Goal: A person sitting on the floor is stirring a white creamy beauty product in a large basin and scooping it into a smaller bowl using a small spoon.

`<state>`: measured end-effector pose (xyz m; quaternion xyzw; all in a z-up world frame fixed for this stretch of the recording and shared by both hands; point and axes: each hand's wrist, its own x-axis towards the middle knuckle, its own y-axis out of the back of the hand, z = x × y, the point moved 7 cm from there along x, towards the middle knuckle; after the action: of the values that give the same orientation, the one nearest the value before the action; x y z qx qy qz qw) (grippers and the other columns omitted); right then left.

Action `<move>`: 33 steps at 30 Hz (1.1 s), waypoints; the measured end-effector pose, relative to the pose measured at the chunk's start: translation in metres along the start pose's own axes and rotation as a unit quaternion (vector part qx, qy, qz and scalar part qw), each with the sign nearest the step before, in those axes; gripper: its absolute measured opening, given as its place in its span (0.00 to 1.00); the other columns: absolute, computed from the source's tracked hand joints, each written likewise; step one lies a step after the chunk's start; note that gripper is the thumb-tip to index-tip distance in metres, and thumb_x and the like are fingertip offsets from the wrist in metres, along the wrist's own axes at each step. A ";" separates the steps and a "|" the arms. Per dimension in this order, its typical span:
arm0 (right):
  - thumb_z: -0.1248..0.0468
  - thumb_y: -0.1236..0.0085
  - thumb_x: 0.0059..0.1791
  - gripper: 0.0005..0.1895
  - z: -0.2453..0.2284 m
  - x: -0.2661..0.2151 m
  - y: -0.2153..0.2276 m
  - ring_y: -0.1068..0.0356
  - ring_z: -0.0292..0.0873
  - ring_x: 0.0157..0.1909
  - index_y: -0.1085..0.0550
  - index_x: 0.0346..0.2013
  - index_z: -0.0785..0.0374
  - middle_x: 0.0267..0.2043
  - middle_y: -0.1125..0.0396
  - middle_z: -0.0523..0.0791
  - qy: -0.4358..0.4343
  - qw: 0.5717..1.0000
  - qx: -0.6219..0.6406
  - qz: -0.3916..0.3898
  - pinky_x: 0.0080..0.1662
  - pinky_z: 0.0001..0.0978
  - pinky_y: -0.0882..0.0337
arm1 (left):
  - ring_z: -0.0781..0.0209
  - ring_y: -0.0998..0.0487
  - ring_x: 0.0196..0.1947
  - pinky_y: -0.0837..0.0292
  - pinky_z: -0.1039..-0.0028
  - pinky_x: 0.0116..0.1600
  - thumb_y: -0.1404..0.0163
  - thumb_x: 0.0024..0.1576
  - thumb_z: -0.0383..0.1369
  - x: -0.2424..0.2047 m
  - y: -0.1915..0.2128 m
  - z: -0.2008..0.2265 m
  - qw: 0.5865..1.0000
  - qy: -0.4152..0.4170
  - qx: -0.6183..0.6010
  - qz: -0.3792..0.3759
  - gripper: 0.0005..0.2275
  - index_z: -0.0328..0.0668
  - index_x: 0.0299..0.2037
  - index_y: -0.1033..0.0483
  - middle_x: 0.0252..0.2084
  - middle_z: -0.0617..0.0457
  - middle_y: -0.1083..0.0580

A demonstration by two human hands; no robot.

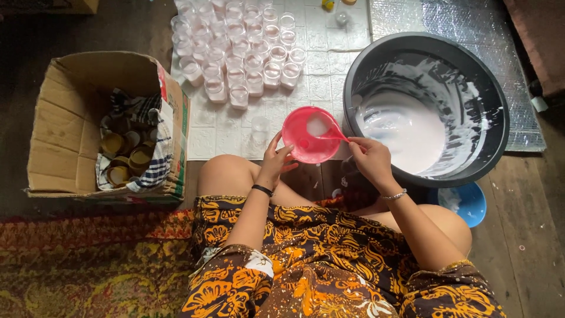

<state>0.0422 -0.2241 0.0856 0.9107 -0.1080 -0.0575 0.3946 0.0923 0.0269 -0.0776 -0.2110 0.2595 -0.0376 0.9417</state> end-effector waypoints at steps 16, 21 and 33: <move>0.61 0.38 0.51 0.09 -0.012 0.003 -0.007 0.29 0.51 0.28 0.16 0.44 0.54 0.23 0.33 0.47 0.201 0.958 -0.174 0.110 0.35 0.41 0.28 | 0.44 0.17 0.32 0.15 0.55 0.43 0.41 0.55 0.36 0.006 0.003 -0.006 1.000 -0.012 -0.012 -0.015 0.33 0.64 0.72 0.41 0.56 0.40 0.28; 0.61 0.36 0.49 0.08 -0.027 -0.001 -0.002 0.32 0.45 0.30 0.16 0.43 0.52 0.25 0.34 0.44 0.267 0.925 -0.226 0.152 0.36 0.36 0.31 | 0.44 0.17 0.32 0.15 0.56 0.44 0.41 0.56 0.36 0.011 0.005 -0.010 0.999 -0.022 -0.015 -0.022 0.33 0.62 0.72 0.41 0.64 0.45 0.32; 0.57 0.40 0.50 0.08 -0.055 -0.015 0.007 0.38 0.40 0.33 0.18 0.42 0.47 0.28 0.38 0.40 0.335 0.842 -0.364 0.215 0.38 0.35 0.38 | 0.44 0.17 0.35 0.16 0.55 0.46 0.42 0.56 0.36 0.010 0.004 -0.007 0.999 -0.025 0.001 -0.026 0.33 0.63 0.72 0.42 0.72 0.58 0.37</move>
<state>0.0371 -0.1862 0.1289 0.6197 -0.1333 0.3022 0.7120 0.0974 0.0265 -0.0894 -0.2176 0.2299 -0.0573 0.9468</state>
